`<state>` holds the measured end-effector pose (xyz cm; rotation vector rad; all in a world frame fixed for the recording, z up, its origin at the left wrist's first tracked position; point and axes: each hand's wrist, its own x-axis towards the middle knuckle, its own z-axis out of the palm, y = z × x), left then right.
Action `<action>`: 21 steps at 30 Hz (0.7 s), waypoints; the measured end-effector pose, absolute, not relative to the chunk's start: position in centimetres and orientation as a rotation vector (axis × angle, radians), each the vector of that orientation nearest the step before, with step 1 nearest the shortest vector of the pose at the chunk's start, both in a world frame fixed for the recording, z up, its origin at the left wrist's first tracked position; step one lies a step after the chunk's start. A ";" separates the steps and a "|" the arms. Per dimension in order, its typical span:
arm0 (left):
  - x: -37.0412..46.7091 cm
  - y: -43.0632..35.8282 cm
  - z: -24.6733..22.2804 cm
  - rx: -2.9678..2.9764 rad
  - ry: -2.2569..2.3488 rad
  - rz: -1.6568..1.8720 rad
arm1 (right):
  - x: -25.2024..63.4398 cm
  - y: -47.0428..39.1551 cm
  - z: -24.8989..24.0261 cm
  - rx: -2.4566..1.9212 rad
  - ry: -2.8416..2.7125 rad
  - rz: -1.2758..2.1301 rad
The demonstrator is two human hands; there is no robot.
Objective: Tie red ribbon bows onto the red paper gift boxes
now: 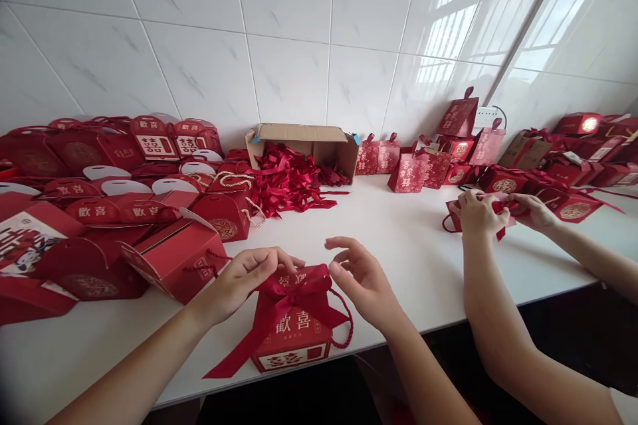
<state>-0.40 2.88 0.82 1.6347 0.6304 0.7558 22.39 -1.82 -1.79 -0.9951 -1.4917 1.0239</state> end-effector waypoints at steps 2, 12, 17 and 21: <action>-0.3 3.0 0.6 1.586 0.664 0.779 | 23.1 -2.1 -2.7 -0.885 -1.668 1.013; 0.3 5.2 -1.9 1.096 0.739 0.935 | 25.5 -2.7 -4.8 -1.012 -1.704 1.186; 0.8 7.0 -3.8 1.037 0.919 1.011 | 29.7 -0.7 -5.0 -1.622 -1.034 0.108; 3.3 9.5 -3.8 0.925 0.898 1.022 | 22.5 -3.5 -3.9 -1.361 -1.330 0.082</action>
